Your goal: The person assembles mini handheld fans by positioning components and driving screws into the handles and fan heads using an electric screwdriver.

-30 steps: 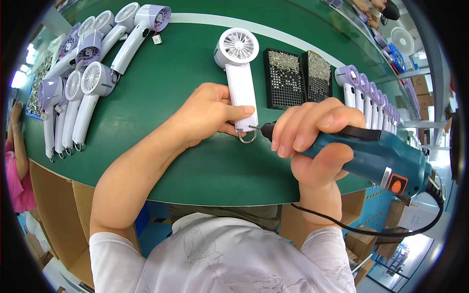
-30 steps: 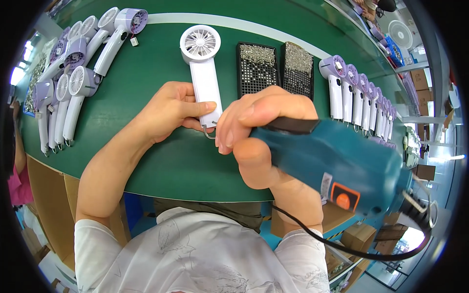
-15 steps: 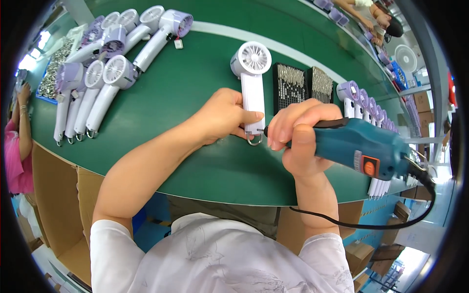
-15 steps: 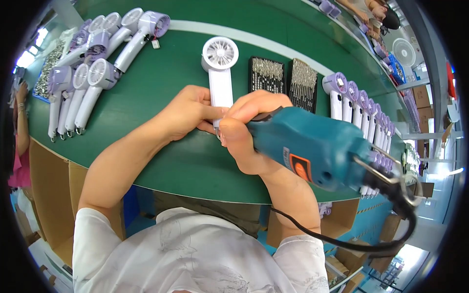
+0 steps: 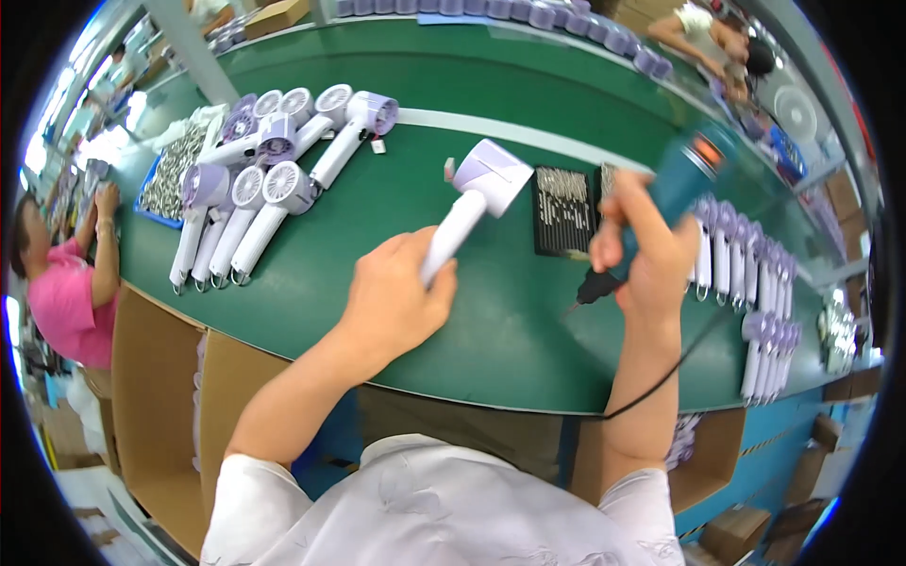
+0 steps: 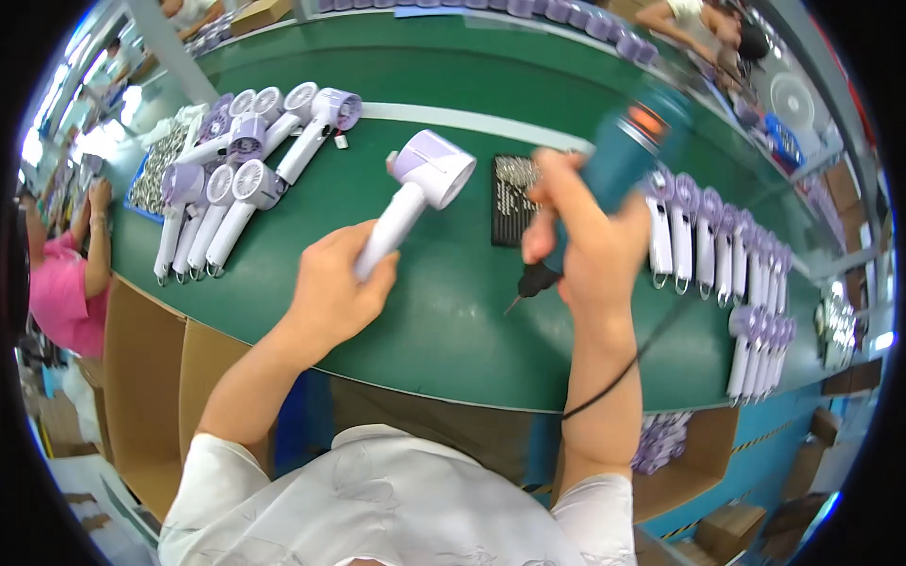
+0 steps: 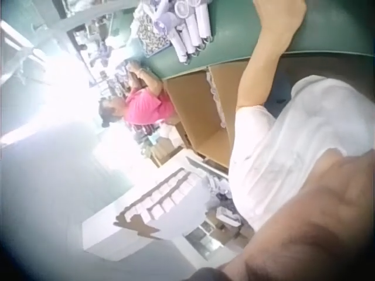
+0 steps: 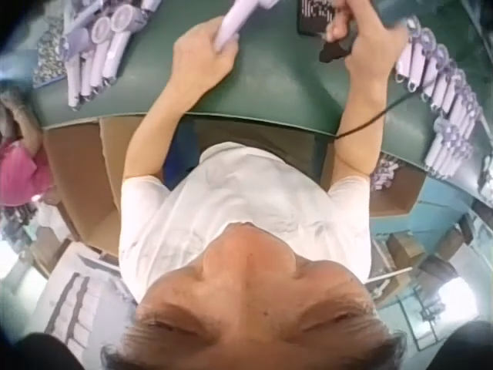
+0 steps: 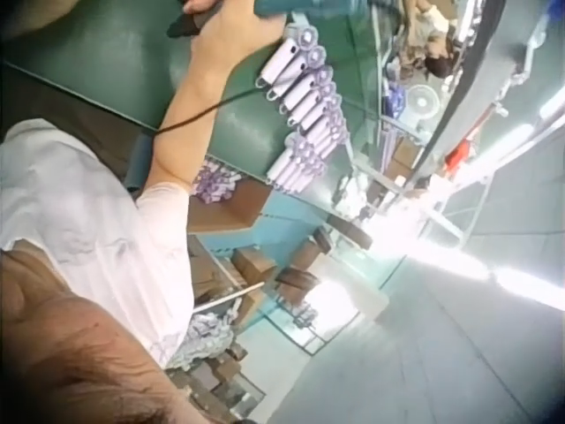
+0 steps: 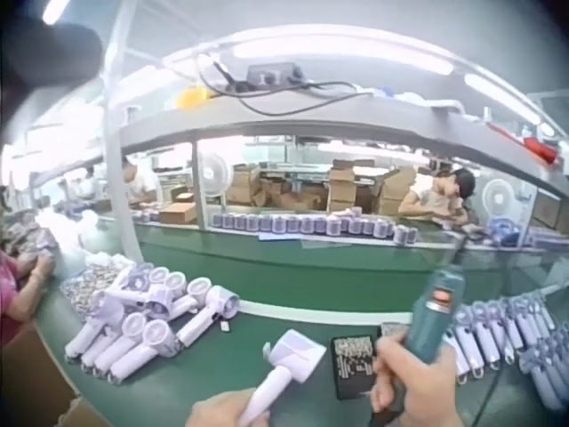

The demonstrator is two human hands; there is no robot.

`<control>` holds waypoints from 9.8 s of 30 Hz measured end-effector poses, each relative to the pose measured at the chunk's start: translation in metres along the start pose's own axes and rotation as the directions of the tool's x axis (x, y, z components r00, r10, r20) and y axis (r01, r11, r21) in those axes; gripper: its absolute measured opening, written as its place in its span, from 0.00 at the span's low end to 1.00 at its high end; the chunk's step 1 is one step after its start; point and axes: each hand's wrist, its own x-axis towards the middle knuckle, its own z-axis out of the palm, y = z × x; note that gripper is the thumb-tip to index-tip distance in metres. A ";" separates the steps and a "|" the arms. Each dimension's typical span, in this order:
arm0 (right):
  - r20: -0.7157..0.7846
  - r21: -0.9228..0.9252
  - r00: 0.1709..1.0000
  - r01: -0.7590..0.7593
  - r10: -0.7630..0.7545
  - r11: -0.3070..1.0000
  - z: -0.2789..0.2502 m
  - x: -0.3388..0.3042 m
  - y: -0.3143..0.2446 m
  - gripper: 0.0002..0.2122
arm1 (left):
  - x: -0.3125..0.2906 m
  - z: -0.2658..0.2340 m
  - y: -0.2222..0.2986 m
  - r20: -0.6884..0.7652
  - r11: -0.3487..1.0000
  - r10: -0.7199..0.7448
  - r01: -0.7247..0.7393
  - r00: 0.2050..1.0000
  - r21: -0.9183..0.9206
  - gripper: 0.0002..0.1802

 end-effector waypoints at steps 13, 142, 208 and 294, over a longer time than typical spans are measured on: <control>0.251 -0.671 0.817 -0.240 0.519 0.701 0.008 0.014 0.040 0.15 | -0.078 0.015 0.013 -0.034 0.897 0.253 -0.222 0.967 0.383 0.25; -0.062 -0.069 0.881 0.464 -0.468 0.883 0.011 0.055 0.043 0.15 | 0.074 0.044 -0.035 0.496 0.832 0.344 -0.014 0.797 -0.555 0.35; -0.206 -0.282 0.807 0.492 -0.553 0.824 -0.081 0.081 0.040 0.14 | 0.072 0.043 -0.031 0.516 0.850 0.333 -0.015 0.789 -0.526 0.38; 0.273 -0.158 0.887 0.424 -0.373 0.892 0.044 0.029 0.060 0.11 | 0.064 0.048 -0.030 0.439 0.770 0.433 -0.070 0.787 -0.635 0.20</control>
